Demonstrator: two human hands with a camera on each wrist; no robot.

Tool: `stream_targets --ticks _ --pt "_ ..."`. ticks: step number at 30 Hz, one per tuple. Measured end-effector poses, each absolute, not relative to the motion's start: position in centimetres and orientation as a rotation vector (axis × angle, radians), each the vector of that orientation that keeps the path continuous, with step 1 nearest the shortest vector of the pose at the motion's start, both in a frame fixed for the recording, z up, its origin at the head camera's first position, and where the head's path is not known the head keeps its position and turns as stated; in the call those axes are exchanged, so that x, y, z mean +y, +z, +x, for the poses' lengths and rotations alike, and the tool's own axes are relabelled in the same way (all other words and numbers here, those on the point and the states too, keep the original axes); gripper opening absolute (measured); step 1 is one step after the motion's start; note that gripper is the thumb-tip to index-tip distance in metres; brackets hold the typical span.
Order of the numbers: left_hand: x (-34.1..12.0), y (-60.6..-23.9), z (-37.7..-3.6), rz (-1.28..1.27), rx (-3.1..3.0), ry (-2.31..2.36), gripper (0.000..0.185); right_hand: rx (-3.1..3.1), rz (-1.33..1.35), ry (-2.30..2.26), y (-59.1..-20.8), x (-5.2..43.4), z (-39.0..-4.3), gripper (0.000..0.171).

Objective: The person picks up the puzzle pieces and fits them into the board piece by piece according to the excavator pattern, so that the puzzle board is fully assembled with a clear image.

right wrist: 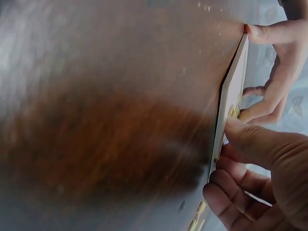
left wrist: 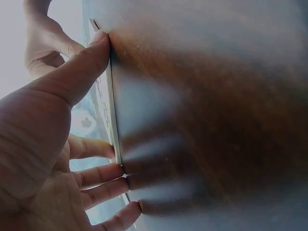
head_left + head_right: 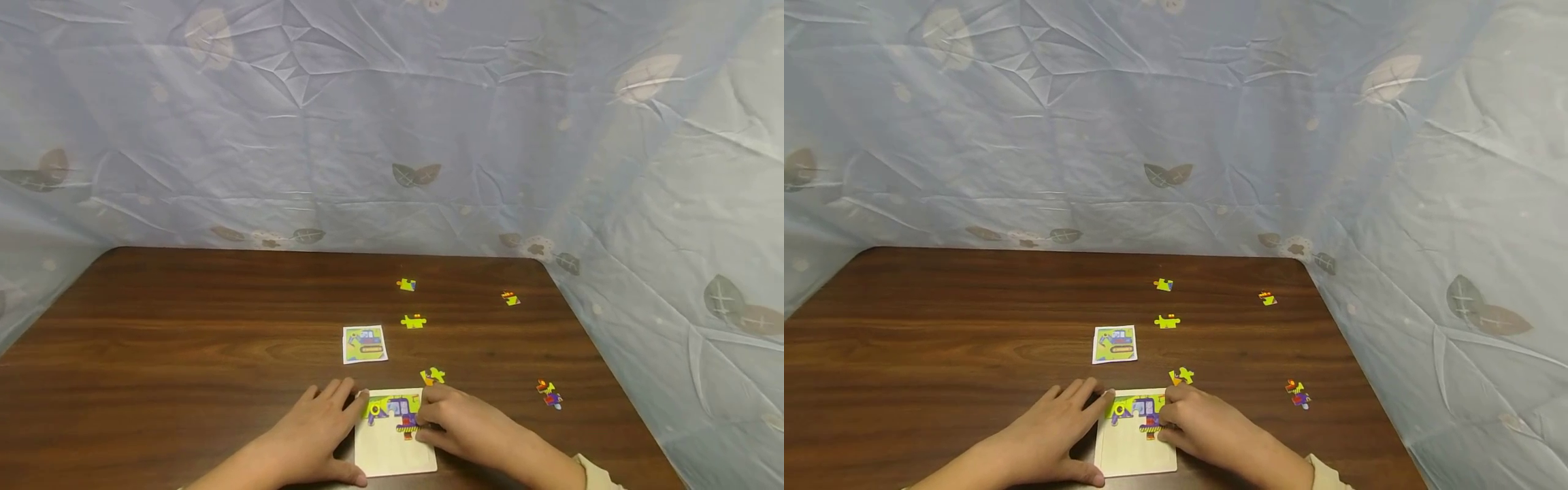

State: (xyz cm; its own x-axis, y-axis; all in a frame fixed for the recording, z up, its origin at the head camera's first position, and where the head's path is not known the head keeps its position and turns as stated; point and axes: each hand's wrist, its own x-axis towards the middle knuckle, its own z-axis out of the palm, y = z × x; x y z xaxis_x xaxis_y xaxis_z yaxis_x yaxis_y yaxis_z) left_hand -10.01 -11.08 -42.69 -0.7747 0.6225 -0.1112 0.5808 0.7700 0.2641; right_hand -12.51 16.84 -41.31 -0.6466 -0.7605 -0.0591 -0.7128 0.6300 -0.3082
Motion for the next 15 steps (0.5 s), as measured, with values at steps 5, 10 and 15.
stream_targets --ticks 5,10,15 --pt "-11.25 -42.72 -9.96 0.940 2.768 0.325 0.114 2.667 -1.210 -0.388 -41.33 16.58 -12.56 0.008" --pt "-11.18 -42.62 -10.01 0.933 2.757 0.328 0.114 2.670 -1.211 -0.388 -41.09 16.56 -12.57 0.008" --pt "-11.05 -42.59 -10.10 0.949 2.766 0.307 0.114 2.671 -1.224 -0.368 -41.05 16.52 -12.51 0.008"
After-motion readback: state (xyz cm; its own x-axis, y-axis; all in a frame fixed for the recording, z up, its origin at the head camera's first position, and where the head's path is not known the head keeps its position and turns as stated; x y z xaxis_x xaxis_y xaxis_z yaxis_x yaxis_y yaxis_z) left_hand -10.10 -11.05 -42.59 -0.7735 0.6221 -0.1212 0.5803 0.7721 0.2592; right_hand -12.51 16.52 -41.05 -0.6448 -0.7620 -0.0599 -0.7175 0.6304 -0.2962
